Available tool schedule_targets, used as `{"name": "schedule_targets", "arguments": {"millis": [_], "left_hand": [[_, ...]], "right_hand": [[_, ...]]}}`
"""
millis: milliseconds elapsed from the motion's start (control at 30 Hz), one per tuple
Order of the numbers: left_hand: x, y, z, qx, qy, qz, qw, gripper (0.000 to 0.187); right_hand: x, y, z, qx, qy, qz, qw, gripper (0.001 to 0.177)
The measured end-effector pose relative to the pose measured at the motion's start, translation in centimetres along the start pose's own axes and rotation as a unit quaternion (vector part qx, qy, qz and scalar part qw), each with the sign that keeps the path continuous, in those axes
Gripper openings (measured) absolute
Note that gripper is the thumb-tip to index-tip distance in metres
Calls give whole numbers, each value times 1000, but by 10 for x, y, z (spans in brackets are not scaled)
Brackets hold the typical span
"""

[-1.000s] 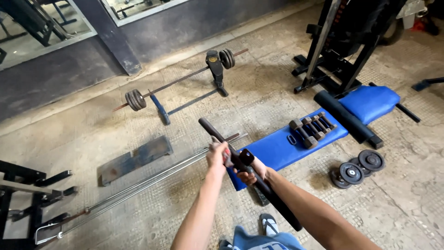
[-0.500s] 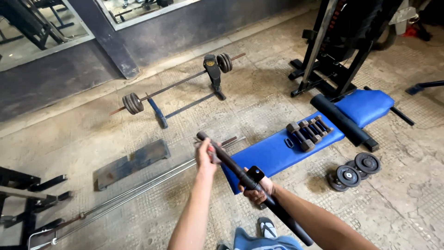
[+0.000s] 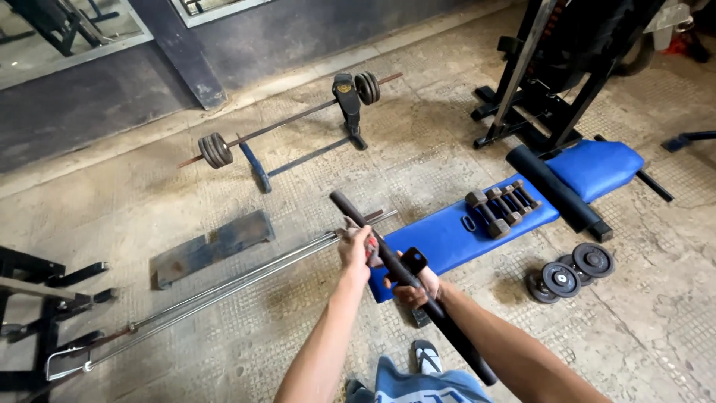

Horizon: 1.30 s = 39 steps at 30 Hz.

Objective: Clean various gym machines and organize weight plates using a cloth.

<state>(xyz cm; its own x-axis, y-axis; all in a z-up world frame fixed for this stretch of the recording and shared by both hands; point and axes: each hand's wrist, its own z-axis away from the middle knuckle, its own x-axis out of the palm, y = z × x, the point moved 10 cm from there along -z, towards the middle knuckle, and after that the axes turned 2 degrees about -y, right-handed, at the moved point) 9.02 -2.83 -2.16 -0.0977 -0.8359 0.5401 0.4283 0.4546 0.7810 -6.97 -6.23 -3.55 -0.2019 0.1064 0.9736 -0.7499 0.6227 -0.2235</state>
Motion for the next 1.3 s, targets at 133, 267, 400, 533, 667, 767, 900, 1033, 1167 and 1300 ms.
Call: {"name": "schedule_targets", "arguments": {"millis": [133, 267, 400, 533, 667, 767, 900, 1033, 1167, 1300], "left_hand": [[22, -2, 54, -93, -36, -42, 994, 19], [2, -22, 29, -26, -42, -138, 989, 20], [4, 9, 29, 86, -24, -167, 982, 34], [26, 31, 71, 19, -36, -204, 978, 43], [14, 9, 58, 113, -70, -345, 929, 83], [-7, 42, 55, 168, -2, -459, 872, 79], [-30, 83, 46, 259, 57, -565, 781, 60], [-39, 88, 35, 131, 6, -488, 863, 45], [-39, 98, 24, 310, -21, -490, 814, 34], [-46, 76, 24, 73, -82, -329, 938, 17]], "right_hand": [[-8, -2, 5, -7, 28, -2, 1000, 96], [-34, -20, -8, 9, 100, 11, 995, 101], [-86, -39, -17, 10, 189, -16, 982, 86], [-184, -57, -40, -30, 182, 24, 983, 74], [-241, -98, -73, -304, 174, -67, 934, 45], [-157, -94, -88, -359, 248, 83, 896, 46], [-145, -83, -86, -263, 480, 252, 798, 38], [-93, -67, -77, -273, 521, 197, 784, 47], [-36, -68, -50, -284, 587, 296, 698, 43], [-12, -63, -21, -269, 593, 332, 682, 36]]}}
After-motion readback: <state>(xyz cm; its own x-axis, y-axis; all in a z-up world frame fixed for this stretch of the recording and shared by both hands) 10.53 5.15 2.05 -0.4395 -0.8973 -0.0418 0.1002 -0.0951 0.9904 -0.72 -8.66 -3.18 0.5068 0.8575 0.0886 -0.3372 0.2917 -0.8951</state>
